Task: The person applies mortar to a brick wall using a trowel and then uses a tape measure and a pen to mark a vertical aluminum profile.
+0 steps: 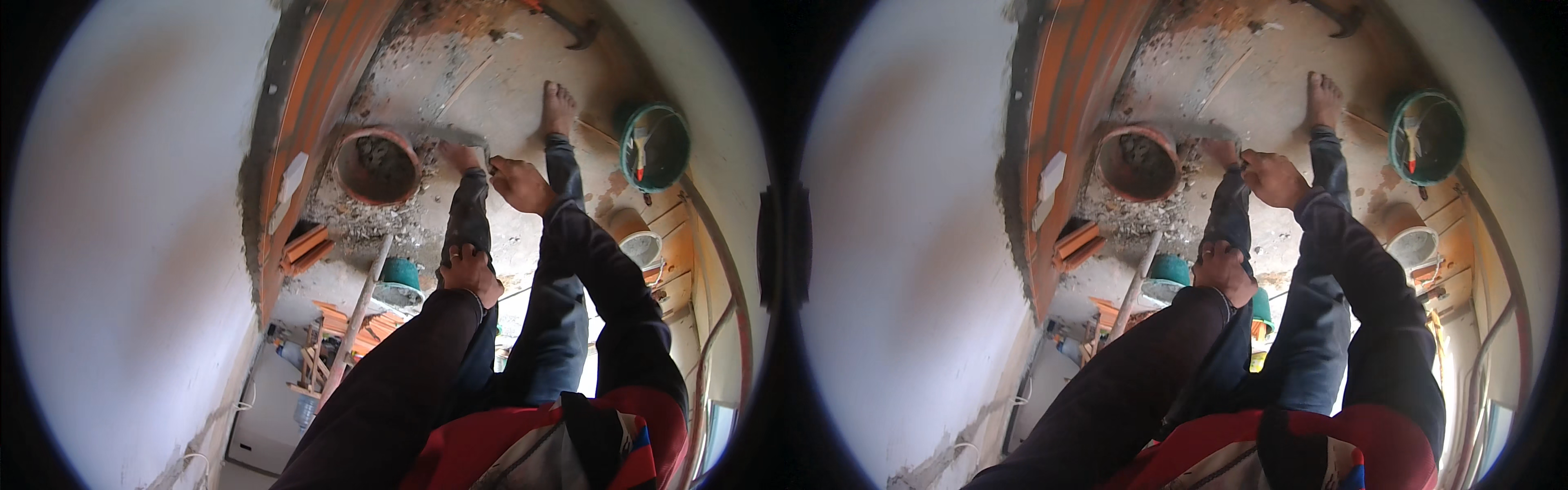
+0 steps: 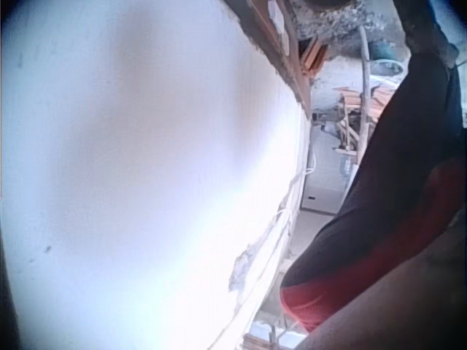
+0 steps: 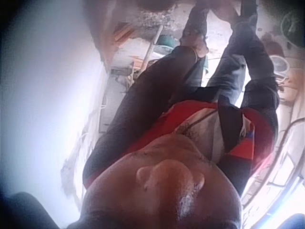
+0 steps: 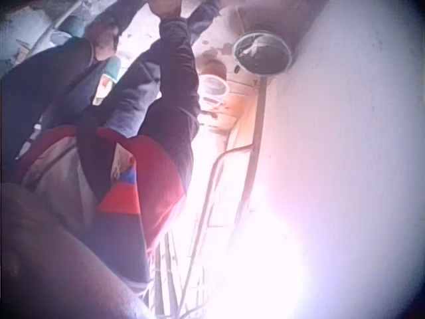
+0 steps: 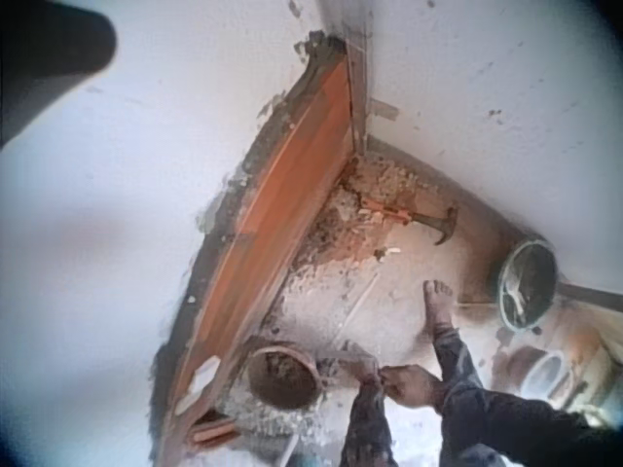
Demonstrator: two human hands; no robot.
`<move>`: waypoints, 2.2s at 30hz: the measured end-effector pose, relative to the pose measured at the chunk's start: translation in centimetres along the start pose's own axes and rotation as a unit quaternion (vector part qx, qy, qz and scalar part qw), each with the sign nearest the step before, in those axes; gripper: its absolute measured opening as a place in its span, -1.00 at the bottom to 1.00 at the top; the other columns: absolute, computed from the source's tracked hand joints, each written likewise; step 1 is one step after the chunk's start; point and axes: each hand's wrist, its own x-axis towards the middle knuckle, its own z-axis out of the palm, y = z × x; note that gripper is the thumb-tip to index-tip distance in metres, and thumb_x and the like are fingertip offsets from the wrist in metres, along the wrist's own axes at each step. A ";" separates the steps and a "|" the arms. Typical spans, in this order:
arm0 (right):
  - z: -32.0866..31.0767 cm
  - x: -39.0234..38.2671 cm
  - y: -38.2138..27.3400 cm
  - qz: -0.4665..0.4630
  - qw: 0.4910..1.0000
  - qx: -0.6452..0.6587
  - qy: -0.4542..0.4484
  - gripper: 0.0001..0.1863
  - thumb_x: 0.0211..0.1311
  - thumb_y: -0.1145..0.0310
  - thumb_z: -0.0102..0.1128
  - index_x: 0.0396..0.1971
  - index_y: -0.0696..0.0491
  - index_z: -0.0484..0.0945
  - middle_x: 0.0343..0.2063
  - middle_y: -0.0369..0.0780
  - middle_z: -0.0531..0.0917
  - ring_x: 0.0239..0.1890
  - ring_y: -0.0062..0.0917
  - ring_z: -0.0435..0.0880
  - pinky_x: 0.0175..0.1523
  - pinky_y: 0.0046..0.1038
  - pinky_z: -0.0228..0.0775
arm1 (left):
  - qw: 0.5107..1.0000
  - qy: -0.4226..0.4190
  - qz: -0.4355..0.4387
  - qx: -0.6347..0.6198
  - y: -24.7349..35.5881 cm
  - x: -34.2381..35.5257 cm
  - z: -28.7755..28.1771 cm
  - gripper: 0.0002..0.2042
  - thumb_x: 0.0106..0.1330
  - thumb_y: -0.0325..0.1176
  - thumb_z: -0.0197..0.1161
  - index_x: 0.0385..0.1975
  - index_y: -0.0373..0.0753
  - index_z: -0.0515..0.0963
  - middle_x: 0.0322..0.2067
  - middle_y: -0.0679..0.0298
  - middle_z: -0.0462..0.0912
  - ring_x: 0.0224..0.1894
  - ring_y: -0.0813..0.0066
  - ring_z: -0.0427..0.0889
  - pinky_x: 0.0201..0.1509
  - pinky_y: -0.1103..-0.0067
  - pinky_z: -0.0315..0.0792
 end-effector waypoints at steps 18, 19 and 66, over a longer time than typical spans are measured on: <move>6.7 8.6 15.5 0.030 0.915 -0.379 -0.137 -0.45 0.23 0.59 -0.02 0.18 -0.26 0.47 0.09 -0.14 0.51 0.20 -0.10 0.48 0.26 -0.14 0.39 | 0.977 0.100 0.024 -0.185 -4.9 -0.8 9.1 -0.62 -0.08 -0.22 0.44 -0.20 -0.12 0.63 0.09 0.16 0.41 0.23 -0.02 0.37 0.19 0.16 0.41; 4.8 7.3 17.4 0.034 0.890 -0.445 -0.095 -0.48 0.25 0.57 -0.03 0.18 -0.20 0.47 0.11 -0.14 0.53 0.19 -0.12 0.51 0.27 -0.13 0.38 | 0.977 0.101 0.032 -0.184 -4.9 -0.8 8.9 -0.63 -0.08 -0.22 0.44 -0.21 -0.12 0.63 0.09 0.16 0.41 0.23 -0.02 0.37 0.20 0.16 0.41; 7.6 -54.1 43.6 0.660 0.686 -0.074 0.296 -0.58 0.20 0.04 0.35 -0.02 -0.05 0.72 -0.11 0.03 0.74 -0.02 -0.24 0.75 0.11 -0.08 0.48 | 0.974 0.151 0.144 0.083 -1.7 -0.6 18.2 -0.69 -0.09 -0.24 0.45 -0.32 -0.12 0.56 -0.03 0.14 0.40 0.13 -0.12 0.39 0.07 0.10 0.44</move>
